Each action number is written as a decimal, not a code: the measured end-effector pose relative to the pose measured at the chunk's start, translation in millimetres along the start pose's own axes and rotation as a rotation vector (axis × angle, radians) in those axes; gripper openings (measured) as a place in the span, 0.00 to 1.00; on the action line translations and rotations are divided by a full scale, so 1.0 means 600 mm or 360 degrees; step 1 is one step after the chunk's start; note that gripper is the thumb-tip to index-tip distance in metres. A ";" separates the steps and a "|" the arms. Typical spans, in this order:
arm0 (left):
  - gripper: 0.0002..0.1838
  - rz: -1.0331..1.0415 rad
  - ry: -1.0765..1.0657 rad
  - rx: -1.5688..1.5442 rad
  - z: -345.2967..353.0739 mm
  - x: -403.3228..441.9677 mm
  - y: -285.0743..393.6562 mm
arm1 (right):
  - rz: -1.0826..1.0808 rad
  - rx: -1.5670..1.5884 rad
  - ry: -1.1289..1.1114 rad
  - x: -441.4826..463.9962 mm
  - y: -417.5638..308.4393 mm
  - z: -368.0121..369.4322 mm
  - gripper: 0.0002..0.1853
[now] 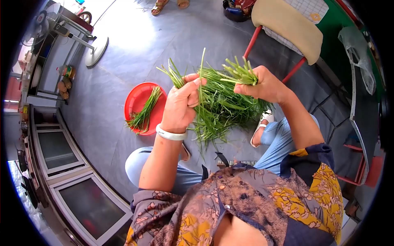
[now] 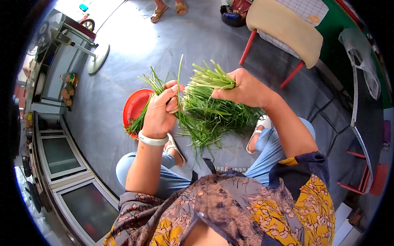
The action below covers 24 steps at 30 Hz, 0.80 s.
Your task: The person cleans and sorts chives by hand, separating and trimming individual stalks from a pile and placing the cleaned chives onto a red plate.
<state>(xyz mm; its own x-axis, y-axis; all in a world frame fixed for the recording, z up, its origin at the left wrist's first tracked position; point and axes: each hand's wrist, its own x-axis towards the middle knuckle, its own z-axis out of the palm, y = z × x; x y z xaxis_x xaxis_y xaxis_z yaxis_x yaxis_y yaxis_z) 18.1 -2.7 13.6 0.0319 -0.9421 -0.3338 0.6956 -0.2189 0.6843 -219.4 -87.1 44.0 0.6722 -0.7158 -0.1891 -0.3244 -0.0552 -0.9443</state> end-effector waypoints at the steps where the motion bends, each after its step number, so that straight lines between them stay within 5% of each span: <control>1: 0.10 -0.0002 0.0001 -0.0003 0.000 0.001 0.001 | -0.0037 0.0043 0.0011 -0.001 0.001 0.001 0.12; 4: 0.09 -0.0005 0.0003 -0.0007 0.002 0.003 -0.001 | -0.0153 0.0185 0.0033 0.007 0.008 0.005 0.11; 7: 0.09 -0.0087 -0.0057 0.0042 0.010 0.006 -0.012 | -0.0017 0.0280 0.0413 0.023 0.007 0.044 0.10; 12: 0.04 -0.0195 -0.0275 0.0141 0.016 0.017 -0.036 | -0.0050 0.0812 0.0365 0.041 0.011 0.089 0.09; 24: 0.16 -0.0391 -0.0313 0.0248 0.028 0.013 -0.030 | 0.0058 0.1100 0.0329 0.040 0.017 0.066 0.09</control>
<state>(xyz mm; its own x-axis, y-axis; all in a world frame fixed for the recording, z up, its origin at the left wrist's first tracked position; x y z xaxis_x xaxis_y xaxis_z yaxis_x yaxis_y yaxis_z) -6.3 -10.2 9.8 -0.2723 -0.8841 -0.3798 0.5468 -0.4670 0.6950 -180.4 -77.5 18.9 0.5072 -0.8296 -0.2335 0.1967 0.3752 -0.9058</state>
